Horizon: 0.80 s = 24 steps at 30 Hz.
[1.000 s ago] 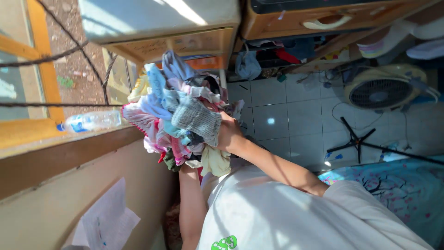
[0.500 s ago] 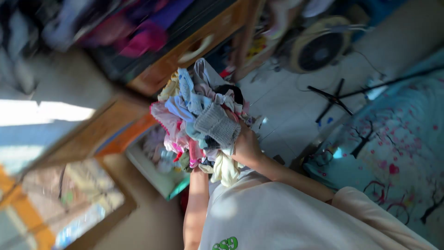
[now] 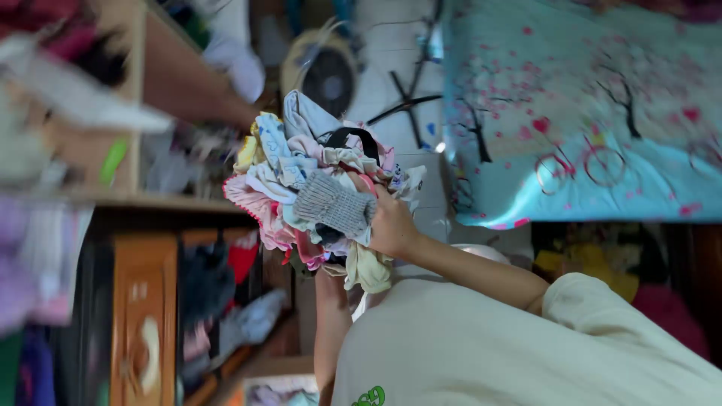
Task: Organizing and tidying clothes by sorting them from drawers and placing them on a bed.
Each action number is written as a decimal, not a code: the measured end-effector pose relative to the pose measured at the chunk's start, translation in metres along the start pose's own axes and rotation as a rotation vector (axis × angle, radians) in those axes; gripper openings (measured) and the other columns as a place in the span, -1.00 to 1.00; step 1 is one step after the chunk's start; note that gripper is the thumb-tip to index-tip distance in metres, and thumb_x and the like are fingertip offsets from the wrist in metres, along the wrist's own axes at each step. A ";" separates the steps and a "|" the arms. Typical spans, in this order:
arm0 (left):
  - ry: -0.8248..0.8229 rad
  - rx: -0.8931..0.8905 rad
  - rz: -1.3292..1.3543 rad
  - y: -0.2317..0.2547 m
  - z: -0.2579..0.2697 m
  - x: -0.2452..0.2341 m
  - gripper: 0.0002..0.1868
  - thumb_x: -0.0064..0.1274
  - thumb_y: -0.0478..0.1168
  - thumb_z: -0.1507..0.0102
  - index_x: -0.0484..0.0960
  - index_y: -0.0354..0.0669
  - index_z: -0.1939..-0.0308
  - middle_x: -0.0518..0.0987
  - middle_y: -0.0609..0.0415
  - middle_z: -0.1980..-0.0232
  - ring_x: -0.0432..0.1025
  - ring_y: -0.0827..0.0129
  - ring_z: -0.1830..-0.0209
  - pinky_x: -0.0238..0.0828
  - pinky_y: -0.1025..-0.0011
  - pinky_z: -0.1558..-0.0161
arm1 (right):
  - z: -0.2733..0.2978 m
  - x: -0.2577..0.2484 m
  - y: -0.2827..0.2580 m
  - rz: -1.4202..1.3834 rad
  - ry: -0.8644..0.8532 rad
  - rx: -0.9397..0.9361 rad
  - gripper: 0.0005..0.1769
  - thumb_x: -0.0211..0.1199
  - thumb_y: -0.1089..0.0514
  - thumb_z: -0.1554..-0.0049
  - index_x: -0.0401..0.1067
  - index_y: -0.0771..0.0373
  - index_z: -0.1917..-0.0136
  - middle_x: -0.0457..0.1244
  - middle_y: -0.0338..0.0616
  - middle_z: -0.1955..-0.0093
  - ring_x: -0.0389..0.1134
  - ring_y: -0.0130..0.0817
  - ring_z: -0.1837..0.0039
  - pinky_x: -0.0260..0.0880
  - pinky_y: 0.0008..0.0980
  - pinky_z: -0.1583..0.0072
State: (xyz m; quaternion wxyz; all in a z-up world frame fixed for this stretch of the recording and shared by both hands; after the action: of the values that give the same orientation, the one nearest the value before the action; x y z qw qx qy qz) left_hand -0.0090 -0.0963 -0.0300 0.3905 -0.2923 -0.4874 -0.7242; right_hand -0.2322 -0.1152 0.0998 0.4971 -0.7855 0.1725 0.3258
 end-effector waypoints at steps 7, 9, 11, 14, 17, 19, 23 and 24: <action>-0.124 -0.373 -0.183 -0.044 -0.112 0.047 -0.58 -0.14 -0.06 -0.39 0.33 -0.06 -0.30 0.47 0.08 -0.07 0.37 0.34 -0.01 0.35 0.34 -0.05 | -0.029 -0.070 0.052 -0.080 0.305 0.322 -0.01 0.47 0.01 0.00 0.12 0.37 -0.56 0.27 0.23 -0.24 0.44 0.19 -0.05 0.48 -0.07 -0.05; -0.150 -0.478 -0.243 -0.054 -0.140 0.058 -0.58 -0.13 -0.06 -0.39 0.33 -0.06 -0.30 0.48 0.08 -0.06 0.37 0.35 0.00 0.35 0.34 -0.03 | -0.033 -0.076 0.071 -0.074 0.399 0.402 -0.01 0.48 0.01 -0.03 0.10 0.32 -0.59 0.27 0.22 -0.26 0.46 0.16 -0.09 0.49 -0.10 -0.09; -0.193 -0.574 -0.293 -0.077 -0.168 0.075 -0.59 -0.12 -0.07 -0.38 0.34 -0.05 -0.29 0.48 0.08 -0.05 0.37 0.35 0.01 0.36 0.34 -0.02 | -0.030 -0.090 0.096 -0.163 0.525 0.484 -0.07 0.46 0.01 -0.12 0.10 0.30 -0.61 0.33 0.09 -0.27 0.51 0.03 -0.19 0.51 -0.18 -0.19; -0.198 -0.733 -0.376 -0.103 -0.191 0.085 -0.59 -0.11 -0.07 -0.38 0.34 -0.04 -0.29 0.48 0.09 -0.03 0.37 0.36 0.04 0.36 0.34 0.00 | -0.028 -0.110 0.124 -0.168 0.624 0.639 -0.05 0.44 0.05 -0.08 0.09 0.34 -0.61 0.33 0.09 -0.30 0.51 -0.02 -0.16 0.49 -0.20 -0.20; -0.209 -0.871 -0.453 -0.135 -0.207 0.094 -0.60 -0.10 -0.08 -0.37 0.34 -0.03 -0.28 0.49 0.10 -0.01 0.38 0.37 0.06 0.37 0.35 0.03 | -0.020 -0.139 0.147 0.050 0.703 0.661 -0.08 0.46 0.11 -0.05 0.14 0.41 -0.55 0.23 0.24 -0.43 0.43 0.06 -0.23 0.46 -0.21 -0.22; -0.241 -0.938 -0.491 -0.233 -0.242 0.138 -0.60 -0.09 -0.08 -0.37 0.34 -0.02 -0.27 0.49 0.10 0.00 0.38 0.37 0.07 0.37 0.35 0.04 | -0.009 -0.156 0.165 0.174 0.778 0.648 -0.10 0.45 0.14 -0.02 0.16 0.40 -0.53 0.22 0.24 -0.44 0.40 0.08 -0.30 0.42 -0.18 -0.30; -0.268 -1.031 -0.548 -0.386 -0.291 0.165 -0.60 -0.08 -0.08 -0.36 0.35 -0.01 -0.27 0.49 0.11 0.03 0.38 0.38 0.10 0.38 0.35 0.07 | 0.017 -0.194 0.212 0.266 0.872 0.746 -0.10 0.45 0.16 0.01 0.18 0.44 -0.52 0.18 0.32 -0.44 0.35 0.12 -0.35 0.38 -0.16 -0.35; -0.267 -1.045 -0.557 -0.416 -0.301 0.165 -0.61 -0.07 -0.09 -0.36 0.35 0.00 -0.26 0.50 0.11 0.04 0.38 0.38 0.11 0.38 0.35 0.08 | 0.025 -0.206 0.229 0.272 0.875 0.755 -0.10 0.45 0.16 0.01 0.18 0.44 -0.52 0.18 0.32 -0.44 0.35 0.12 -0.35 0.38 -0.16 -0.35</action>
State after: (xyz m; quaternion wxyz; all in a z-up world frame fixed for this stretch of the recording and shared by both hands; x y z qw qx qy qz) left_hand -0.4617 -0.3321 -0.2023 -0.0732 -0.3951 -0.1704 -0.8997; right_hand -0.5270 -0.2063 0.0802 0.5785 -0.5866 0.5644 -0.0516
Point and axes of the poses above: each hand's wrist, its own z-axis away from the middle knuckle, its own x-axis out of the palm, y = z × x, the point moved 8 cm from there along -z, towards the middle knuckle
